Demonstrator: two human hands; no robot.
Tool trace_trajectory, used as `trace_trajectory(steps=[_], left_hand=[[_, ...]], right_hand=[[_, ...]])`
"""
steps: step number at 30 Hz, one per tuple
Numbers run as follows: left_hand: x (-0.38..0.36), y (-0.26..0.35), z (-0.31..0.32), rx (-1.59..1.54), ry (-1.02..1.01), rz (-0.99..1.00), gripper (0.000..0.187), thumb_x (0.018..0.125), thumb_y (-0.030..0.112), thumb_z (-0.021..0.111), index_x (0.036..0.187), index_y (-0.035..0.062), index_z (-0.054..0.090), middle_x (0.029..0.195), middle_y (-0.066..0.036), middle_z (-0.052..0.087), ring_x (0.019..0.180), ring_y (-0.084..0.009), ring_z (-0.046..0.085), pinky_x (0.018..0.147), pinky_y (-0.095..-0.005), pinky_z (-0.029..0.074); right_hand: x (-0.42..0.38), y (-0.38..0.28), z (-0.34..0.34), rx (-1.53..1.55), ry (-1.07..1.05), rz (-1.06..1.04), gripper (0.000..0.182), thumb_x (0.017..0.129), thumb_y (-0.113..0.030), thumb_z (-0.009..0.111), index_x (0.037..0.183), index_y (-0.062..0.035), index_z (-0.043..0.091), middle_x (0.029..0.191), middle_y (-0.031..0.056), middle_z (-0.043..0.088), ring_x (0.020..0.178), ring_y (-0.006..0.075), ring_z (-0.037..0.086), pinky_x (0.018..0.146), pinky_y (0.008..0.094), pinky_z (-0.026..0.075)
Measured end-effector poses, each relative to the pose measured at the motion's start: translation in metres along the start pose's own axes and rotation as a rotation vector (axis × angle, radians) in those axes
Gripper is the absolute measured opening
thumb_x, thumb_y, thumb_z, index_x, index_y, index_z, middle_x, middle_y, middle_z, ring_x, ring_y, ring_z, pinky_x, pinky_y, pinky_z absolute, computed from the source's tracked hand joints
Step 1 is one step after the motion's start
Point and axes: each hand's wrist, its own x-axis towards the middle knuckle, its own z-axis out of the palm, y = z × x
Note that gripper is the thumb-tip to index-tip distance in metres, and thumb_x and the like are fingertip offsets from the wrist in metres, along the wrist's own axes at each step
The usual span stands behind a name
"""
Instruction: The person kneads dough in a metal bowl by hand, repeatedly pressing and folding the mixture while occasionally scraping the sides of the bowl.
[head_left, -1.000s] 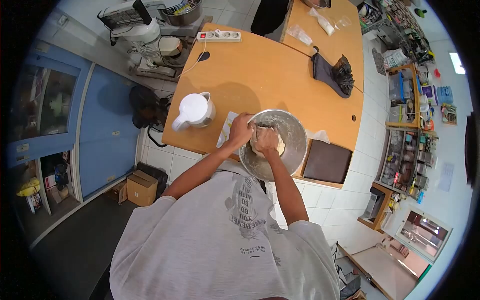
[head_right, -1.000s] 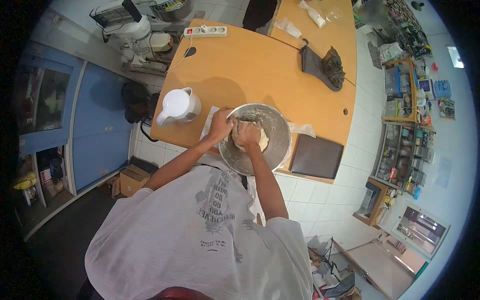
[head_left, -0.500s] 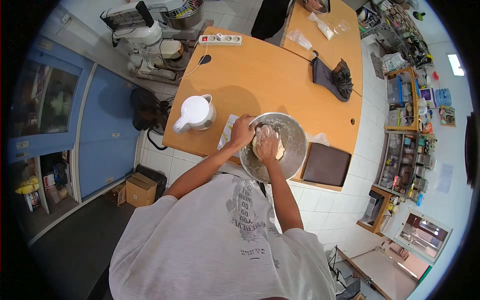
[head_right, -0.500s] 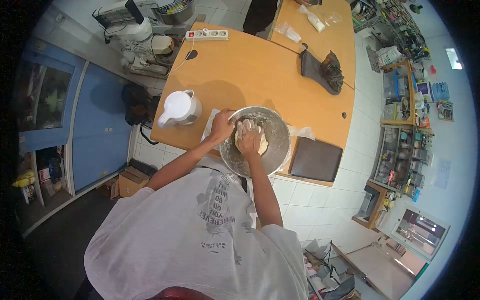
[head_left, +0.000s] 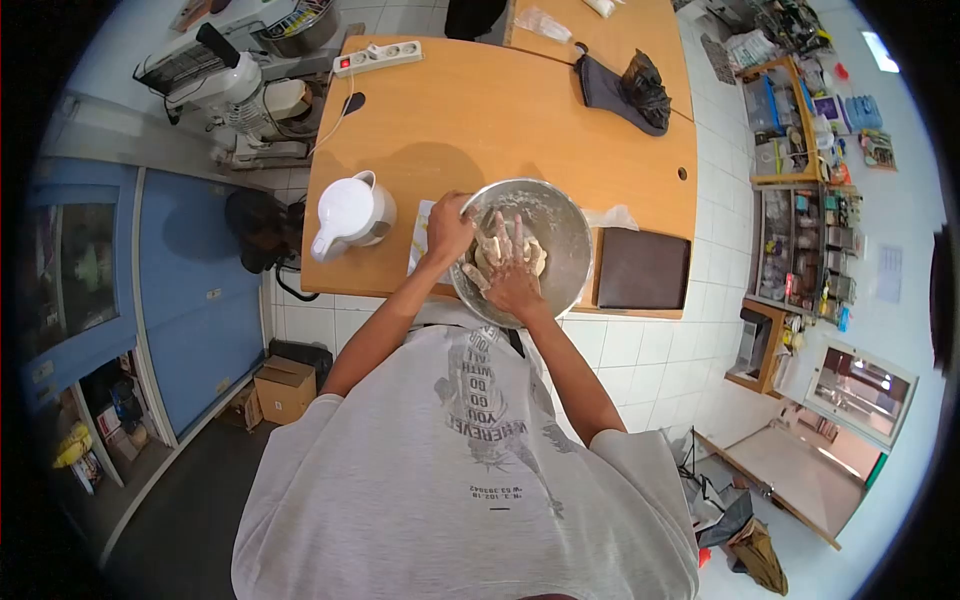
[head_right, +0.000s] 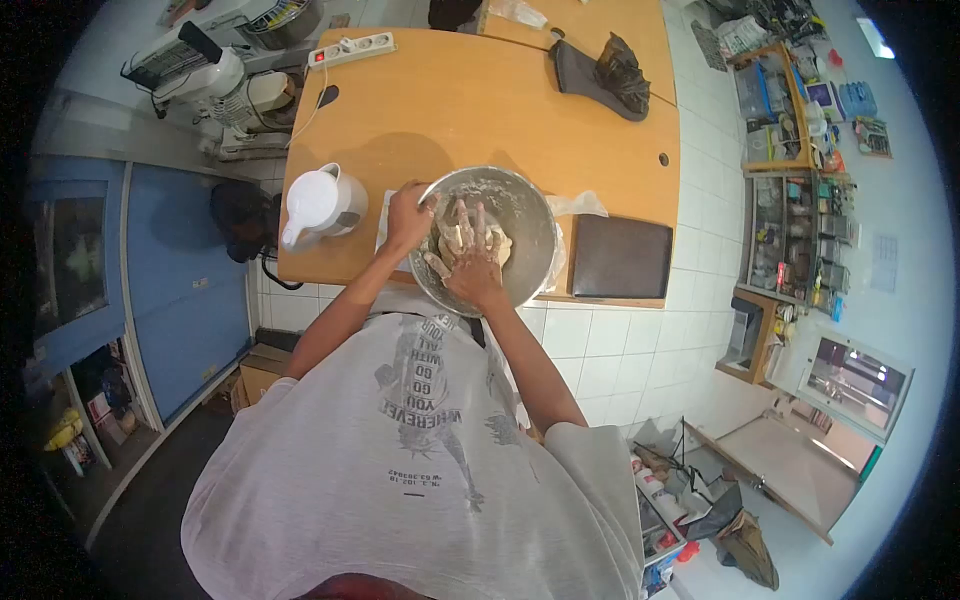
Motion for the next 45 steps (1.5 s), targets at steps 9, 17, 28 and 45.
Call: trace_trajectory(steps=[9, 17, 28, 45], left_hand=[[0.001, 0.001, -0.004, 0.046, -0.035, -0.020, 0.021, 0.091, 0.009, 0.071, 0.109, 0.0007, 0.076, 0.106, -0.023, 0.072, 0.100, -0.0418, 0.069, 0.089, -0.0472, 0.053], [0.005, 0.003, -0.003, 0.052, -0.043, 0.030, 0.020, 0.091, 0.008, 0.071, 0.110, 0.0004, 0.076, 0.101, -0.023, 0.072, 0.095, -0.0409, 0.069, 0.084, -0.0463, 0.053], [0.007, 0.004, -0.004, 0.066, 0.007, 0.034, 0.022, 0.092, 0.013, 0.071, 0.109, -0.0003, 0.075, 0.098, -0.023, 0.072, 0.096, -0.0412, 0.069, 0.085, -0.0458, 0.053], [0.002, 0.013, 0.001, 0.017, -0.052, -0.010, 0.021, 0.091, 0.008, 0.072, 0.111, 0.0015, 0.076, 0.102, -0.022, 0.072, 0.098, -0.0425, 0.068, 0.087, -0.0464, 0.052]], right_hand=[[-0.053, 0.019, -0.008, 0.003, -0.212, -0.011, 0.070, 0.105, -0.066, 0.031, 0.166, -0.0306, 0.029, 0.177, 0.0033, -0.001, 0.163, 0.0292, -0.003, 0.109, 0.0879, -0.004], [-0.043, 0.049, -0.048, 0.705, 0.028, 0.029, 0.050, 0.097, -0.026, 0.066, 0.146, -0.0175, 0.060, 0.158, 0.0082, 0.051, 0.147, 0.0334, 0.044, 0.112, 0.0805, 0.025], [0.016, -0.005, 0.015, 0.017, 0.117, 0.062, 0.074, 0.103, -0.063, 0.041, 0.163, -0.0208, 0.036, 0.170, 0.0157, 0.029, 0.158, 0.0368, 0.023, 0.109, 0.0874, -0.005], [0.038, 0.027, 0.032, 0.056, -0.130, 0.060, 0.041, 0.081, -0.048, 0.069, 0.107, -0.0176, 0.079, 0.103, 0.0211, 0.075, 0.102, 0.0381, 0.072, 0.114, 0.0607, 0.035]])
